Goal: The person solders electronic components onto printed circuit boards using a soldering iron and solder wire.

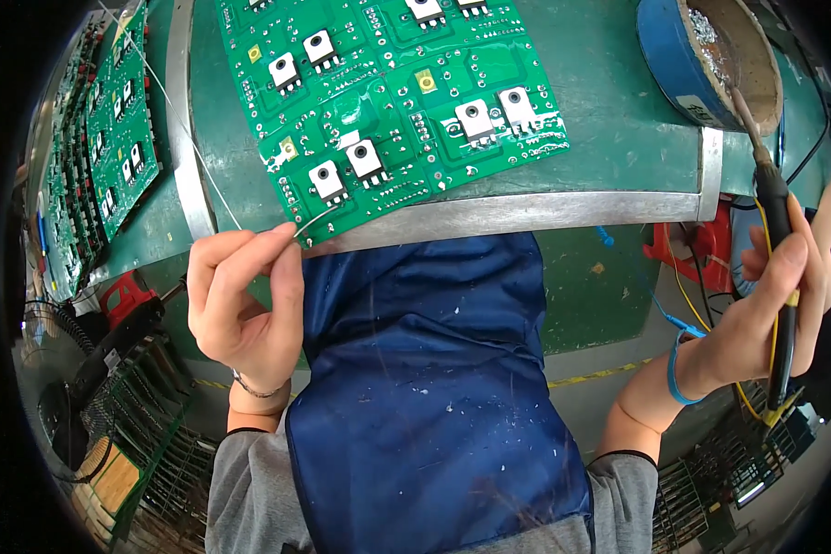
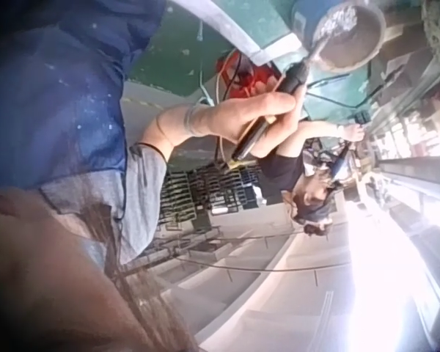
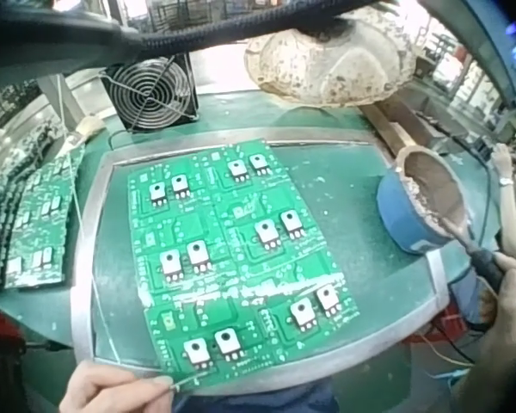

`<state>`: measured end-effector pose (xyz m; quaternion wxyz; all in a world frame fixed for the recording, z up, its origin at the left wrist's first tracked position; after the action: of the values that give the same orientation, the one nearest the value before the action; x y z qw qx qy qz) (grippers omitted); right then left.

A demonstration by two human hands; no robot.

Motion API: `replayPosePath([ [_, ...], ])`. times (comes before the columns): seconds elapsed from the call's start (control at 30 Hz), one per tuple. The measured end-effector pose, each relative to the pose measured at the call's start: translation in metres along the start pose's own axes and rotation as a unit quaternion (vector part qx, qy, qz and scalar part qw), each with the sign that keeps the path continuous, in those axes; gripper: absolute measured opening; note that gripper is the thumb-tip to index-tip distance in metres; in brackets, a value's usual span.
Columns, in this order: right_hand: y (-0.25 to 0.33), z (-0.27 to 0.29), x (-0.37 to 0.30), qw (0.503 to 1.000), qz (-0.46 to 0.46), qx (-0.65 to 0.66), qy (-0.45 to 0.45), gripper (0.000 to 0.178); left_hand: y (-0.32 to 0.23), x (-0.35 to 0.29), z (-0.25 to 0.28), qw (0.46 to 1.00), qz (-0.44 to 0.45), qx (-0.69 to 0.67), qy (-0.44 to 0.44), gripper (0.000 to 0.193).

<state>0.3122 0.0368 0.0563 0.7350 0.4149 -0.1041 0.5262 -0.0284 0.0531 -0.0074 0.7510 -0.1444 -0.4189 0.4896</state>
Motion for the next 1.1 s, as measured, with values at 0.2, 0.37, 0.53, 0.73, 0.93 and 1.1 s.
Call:
replayPosePath([
  [0.2, 0.013, 0.008, 0.000, 1.000, 0.006, 0.028, -0.002, 0.029, 0.010, 0.002, 0.014, 0.999, 0.018, -0.015, -0.041, 0.023],
  [0.37, 0.022, 0.015, -0.026, 0.994, -0.072, 0.065, -0.056, 0.040, 0.003, 0.006, 0.016, 1.000, -0.020, 0.011, 0.017, 0.030],
  [0.53, 0.053, 0.007, -0.062, 0.989, 0.007, 0.144, 0.016, 0.039, 0.001, 0.003, -0.001, 0.999, -0.008, -0.027, 0.027, 0.034],
  [0.73, 0.074, -0.021, -0.086, 0.962, 0.015, 0.187, 0.197, 0.040, 0.011, -0.001, 0.003, 0.999, 0.007, -0.039, 0.002, 0.029],
  [0.93, 0.052, -0.052, -0.076, 0.926, -0.136, 0.303, 0.181, 0.050, 0.027, 0.006, 0.017, 0.995, 0.016, -0.076, -0.069, 0.022],
  [1.1, 0.062, -0.090, -0.055, 0.960, -0.030, 0.209, 0.183, 0.053, 0.032, 0.025, 0.035, 0.993, 0.016, 0.114, -0.017, 0.024],
])
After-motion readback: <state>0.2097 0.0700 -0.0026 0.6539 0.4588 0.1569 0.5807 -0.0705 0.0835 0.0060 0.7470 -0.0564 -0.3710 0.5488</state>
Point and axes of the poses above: each hand's wrist, its own x-axis towards the middle knuckle, its own z-axis out of the back of the hand, y = z × x, the point moved 9 cm from there along x, towards the middle knuckle, and after that the axes turned 9 degrees about -z, right-handed, at the moved point
